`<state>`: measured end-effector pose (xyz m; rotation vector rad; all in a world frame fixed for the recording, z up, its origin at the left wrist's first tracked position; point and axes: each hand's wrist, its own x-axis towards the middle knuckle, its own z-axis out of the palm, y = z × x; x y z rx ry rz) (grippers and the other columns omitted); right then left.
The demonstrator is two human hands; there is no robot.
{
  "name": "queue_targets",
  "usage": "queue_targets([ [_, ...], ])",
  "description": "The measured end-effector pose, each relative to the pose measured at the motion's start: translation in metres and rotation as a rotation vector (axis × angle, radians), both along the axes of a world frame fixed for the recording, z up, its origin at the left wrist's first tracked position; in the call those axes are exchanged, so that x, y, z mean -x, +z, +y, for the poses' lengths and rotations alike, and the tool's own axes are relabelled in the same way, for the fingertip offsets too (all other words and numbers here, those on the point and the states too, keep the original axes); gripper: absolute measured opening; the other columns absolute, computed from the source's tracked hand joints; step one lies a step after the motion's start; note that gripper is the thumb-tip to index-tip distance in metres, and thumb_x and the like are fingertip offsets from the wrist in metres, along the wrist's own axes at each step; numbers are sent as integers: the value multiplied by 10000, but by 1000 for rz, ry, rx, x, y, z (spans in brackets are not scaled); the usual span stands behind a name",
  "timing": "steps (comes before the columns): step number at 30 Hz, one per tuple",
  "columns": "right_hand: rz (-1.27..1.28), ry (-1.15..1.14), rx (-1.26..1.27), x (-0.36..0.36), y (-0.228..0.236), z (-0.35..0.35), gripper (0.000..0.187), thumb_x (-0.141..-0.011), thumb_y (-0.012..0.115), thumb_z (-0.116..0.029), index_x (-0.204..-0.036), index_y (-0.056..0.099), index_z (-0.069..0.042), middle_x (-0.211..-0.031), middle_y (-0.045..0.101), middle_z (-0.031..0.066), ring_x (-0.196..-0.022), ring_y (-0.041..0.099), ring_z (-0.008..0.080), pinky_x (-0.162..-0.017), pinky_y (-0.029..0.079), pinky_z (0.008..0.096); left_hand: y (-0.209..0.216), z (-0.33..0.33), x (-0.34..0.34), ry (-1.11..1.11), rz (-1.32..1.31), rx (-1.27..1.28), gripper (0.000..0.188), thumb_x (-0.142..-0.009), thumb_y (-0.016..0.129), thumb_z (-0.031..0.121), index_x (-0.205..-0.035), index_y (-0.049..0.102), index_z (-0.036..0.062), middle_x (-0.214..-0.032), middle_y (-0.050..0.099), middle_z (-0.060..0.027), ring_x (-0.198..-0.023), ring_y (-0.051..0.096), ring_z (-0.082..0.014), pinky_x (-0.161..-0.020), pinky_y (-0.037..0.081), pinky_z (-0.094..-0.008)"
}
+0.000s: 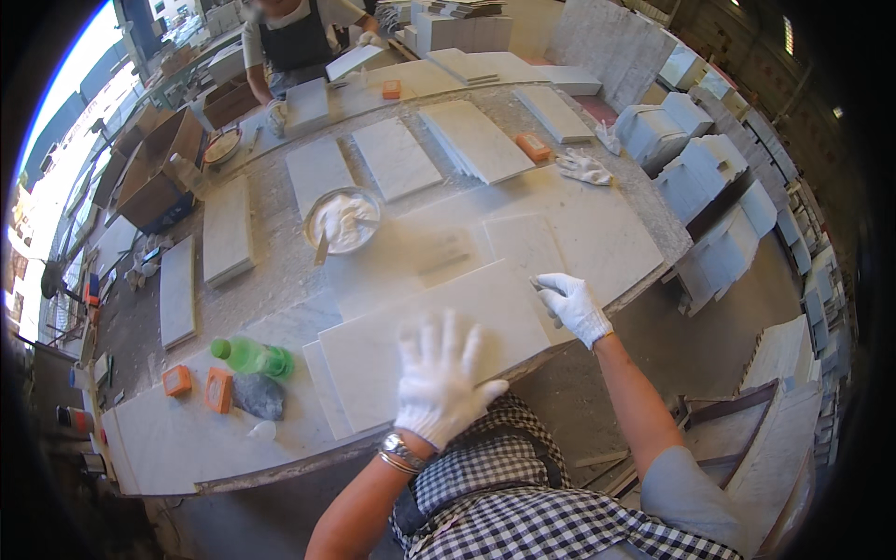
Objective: The person handles white rectangular tiles at a workbench, wiping surfaces with gloved hands and using a small metal scraper to remove residue. Tiles are turned over and stacked after treatment. A coworker performs similar finishing work across the table.
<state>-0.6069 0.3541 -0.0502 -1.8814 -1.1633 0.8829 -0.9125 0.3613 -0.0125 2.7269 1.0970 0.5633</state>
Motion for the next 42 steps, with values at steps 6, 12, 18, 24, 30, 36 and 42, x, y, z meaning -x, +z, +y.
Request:
queue_targets([
  [6,500,201,-44,4,-65,71,274,-1029,607,-277,-1140,731,-59,-958,722,8,-770,645,116,-708,572,297,-1,-71,21,-258,-196,337,608,-929,680,536,-1352,624,104,-1423,596,-171,-1321,550,-411,-1130,416,-561],
  [12,748,-102,241,0,-82,85,417,-1074,507,-417,-1112,732,-68,-945,724,7,-831,673,145,-768,576,306,-18,-107,97,124,-371,585,480,-971,693,406,-1323,654,82,-1209,733,-138,-1056,718,-332,-943,571,-398],
  [18,184,-31,-33,-3,-17,76,389,-1036,633,-326,-1266,717,-23,-1029,753,42,-913,693,155,-852,560,298,-21,-123,117,592,-922,709,418,-1028,629,132,-1389,584,-72,-1071,782,-150,-882,759,-178,-806,593,-299],
  [24,-137,271,-211,26,27,65,361,-1020,646,-301,-1246,720,-29,-1156,763,104,-1057,703,213,-957,542,345,-20,-101,105,711,-1218,785,524,-1075,550,174,-1528,416,-52,-1054,761,-158,-813,756,-200,-752,586,-287],
  [30,-391,278,-153,49,49,58,309,-959,689,-303,-1152,741,-68,-1154,741,184,-1082,710,316,-943,541,383,-4,-79,116,761,-1097,1050,568,-1102,504,205,-1591,327,-25,-1004,751,-164,-758,757,-230,-708,576,-275],
  [36,-176,196,-13,43,46,7,326,-946,718,-344,-1134,746,-78,-1084,758,163,-1012,727,280,-911,548,376,-13,-76,126,705,-1245,1160,569,-1124,435,345,-1587,332,30,-1141,691,-195,-898,743,-347,-832,631,-422],
  [42,419,-100,17,40,20,-88,355,-1022,675,-323,-1116,690,18,-979,743,72,-834,693,120,-732,581,289,-26,-101,128,810,-1445,1041,524,-1111,460,352,-1496,437,-3,-1309,616,-168,-1158,656,-353,-888,606,-477],
])
